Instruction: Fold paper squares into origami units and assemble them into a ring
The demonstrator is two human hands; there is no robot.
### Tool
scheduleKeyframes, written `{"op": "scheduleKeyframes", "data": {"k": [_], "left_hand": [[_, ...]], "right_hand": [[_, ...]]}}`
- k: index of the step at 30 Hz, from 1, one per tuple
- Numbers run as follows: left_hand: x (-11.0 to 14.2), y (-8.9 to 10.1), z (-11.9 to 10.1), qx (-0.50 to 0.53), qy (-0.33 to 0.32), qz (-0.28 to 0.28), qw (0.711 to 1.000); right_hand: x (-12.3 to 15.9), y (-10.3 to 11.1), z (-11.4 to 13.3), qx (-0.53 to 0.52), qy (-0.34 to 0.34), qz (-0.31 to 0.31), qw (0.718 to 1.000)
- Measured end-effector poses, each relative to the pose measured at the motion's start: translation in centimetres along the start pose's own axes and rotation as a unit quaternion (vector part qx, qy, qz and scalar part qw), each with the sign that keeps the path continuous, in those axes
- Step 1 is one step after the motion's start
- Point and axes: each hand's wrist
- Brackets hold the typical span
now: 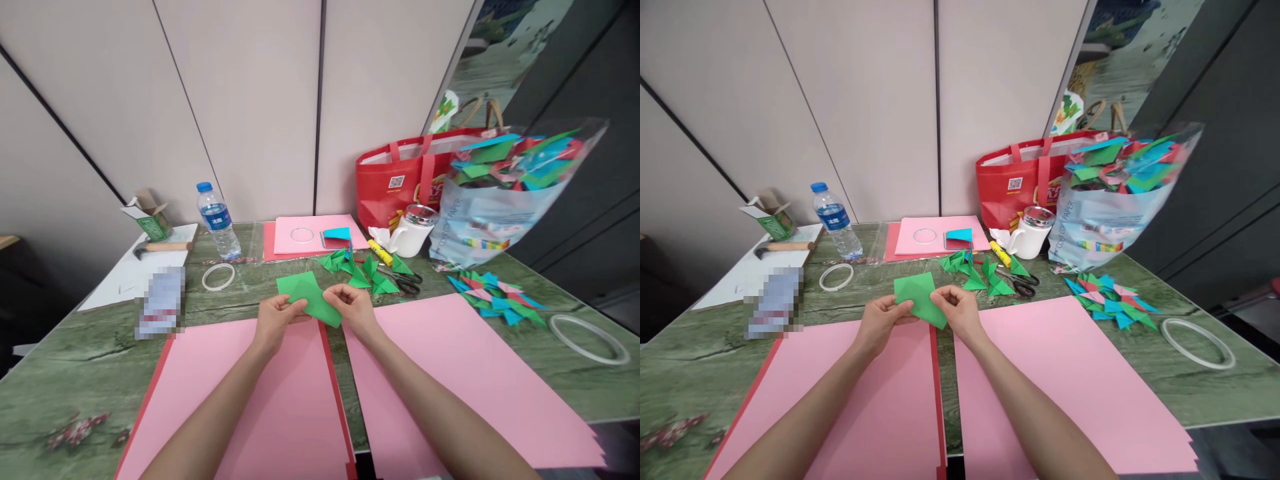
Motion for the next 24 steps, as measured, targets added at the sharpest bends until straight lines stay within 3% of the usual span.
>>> {"op": "scheduleKeyframes", "data": {"k": [8,14,19,24], "left_hand": [[0.08,-0.10,0.29,0.005,-0.035,-0.005,0.999],[-0.08,0.26,-0.18,-0.013,-0.013,0.026,0.999],[-0.26,0.52,-0.45,-0.023,-0.004,0.005,1.000],[-0.28,0.53,-0.04,-0.025,-0.047,0.018,0.998]], "right_hand": [[-0.05,0.04,0.11,0.013,0.017,0.009,1.000],[-0.24,0.36,0.38,0.045,0.045,0.015,0.998],[-0.51,0.71,0.12,0.052,0.048,0.020,0.997],[-0.62,0.88,-0.36,0.028,0.041,0.032,0.998]]}}
Point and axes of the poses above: each hand's wrist, its own x-axis away from the middle knuckle, its own y-axis out of the back of the hand, z = x × y, and after that the axes turned 15 degrees about y, right-handed
